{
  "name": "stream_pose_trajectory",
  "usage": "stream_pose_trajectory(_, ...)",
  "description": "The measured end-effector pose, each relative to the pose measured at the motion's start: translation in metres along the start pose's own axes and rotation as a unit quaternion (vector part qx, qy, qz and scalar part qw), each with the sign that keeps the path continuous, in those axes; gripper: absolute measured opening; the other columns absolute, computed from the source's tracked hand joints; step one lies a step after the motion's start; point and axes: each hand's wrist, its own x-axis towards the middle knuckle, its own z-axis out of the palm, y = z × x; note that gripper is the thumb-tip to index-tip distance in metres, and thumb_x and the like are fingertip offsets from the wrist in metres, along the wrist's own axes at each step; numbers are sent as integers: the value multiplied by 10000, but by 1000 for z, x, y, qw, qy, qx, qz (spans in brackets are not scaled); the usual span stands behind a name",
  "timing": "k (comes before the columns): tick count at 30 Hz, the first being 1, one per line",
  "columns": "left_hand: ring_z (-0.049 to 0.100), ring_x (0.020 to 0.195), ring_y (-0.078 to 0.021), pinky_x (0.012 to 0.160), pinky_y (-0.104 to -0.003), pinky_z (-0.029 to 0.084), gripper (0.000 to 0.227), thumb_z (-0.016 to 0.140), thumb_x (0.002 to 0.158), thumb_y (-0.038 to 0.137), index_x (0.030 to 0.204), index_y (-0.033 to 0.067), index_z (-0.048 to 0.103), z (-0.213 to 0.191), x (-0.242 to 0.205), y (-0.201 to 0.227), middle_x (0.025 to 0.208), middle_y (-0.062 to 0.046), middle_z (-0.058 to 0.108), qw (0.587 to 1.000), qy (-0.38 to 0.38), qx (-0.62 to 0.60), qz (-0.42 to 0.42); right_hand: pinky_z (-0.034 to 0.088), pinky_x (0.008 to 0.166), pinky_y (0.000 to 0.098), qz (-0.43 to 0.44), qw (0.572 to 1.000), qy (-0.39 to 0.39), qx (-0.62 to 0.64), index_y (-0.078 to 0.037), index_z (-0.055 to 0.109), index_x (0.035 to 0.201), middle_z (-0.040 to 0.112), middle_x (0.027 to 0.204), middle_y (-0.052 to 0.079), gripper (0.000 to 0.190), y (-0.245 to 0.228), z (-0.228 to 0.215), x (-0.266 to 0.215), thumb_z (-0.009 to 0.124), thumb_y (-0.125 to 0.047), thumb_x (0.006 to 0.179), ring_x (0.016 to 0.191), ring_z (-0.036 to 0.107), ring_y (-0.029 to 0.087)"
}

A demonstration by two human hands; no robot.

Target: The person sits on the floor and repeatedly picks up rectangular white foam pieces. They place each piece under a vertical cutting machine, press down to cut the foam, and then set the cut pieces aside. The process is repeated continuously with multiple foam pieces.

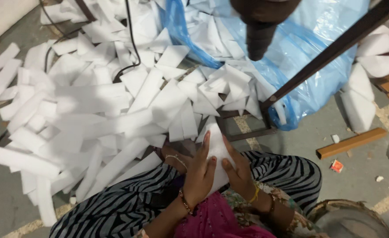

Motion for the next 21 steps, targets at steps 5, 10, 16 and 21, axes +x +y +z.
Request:
stream_pose_trajectory(5,319,1537,-415,1204,-454,326,703,426,1098,297,1653,42,78,12,-6,-37,1708,-241,224,999,-2,0,-55,497,1034,367,-29,999,-43,-12,-10,396,1571,576,1491,231,565,22,11,3,483,-283,1085,1290,638,316)
stream_pose_trajectory(10,566,1247,-441,979,-461,499,850,460,1032,495,1644,50,73,9,4,-36,1542,-287,434,992,-6,45,-121,495,1048,373,-43,998,-36,-11,-26,412,1563,583,1494,213,528,31,19,13,482,-225,1079,1315,643,325)
stream_pose_trajectory(16,694,1043,-407,841,-446,569,889,479,1017,557,1645,35,128,8,11,-50,1370,-294,587,987,62,73,-126,446,1120,420,-102,992,-55,-39,1,403,1562,502,1550,265,503,27,25,27,459,-149,1085,1403,537,406)
stream_pose_trajectory(21,603,1228,-429,930,-446,542,838,493,1053,561,1595,-7,201,20,14,-101,1506,-337,460,973,137,80,-169,477,1140,453,-157,962,-74,-212,-68,563,1343,589,1485,166,393,46,43,37,566,-114,953,1389,590,330)
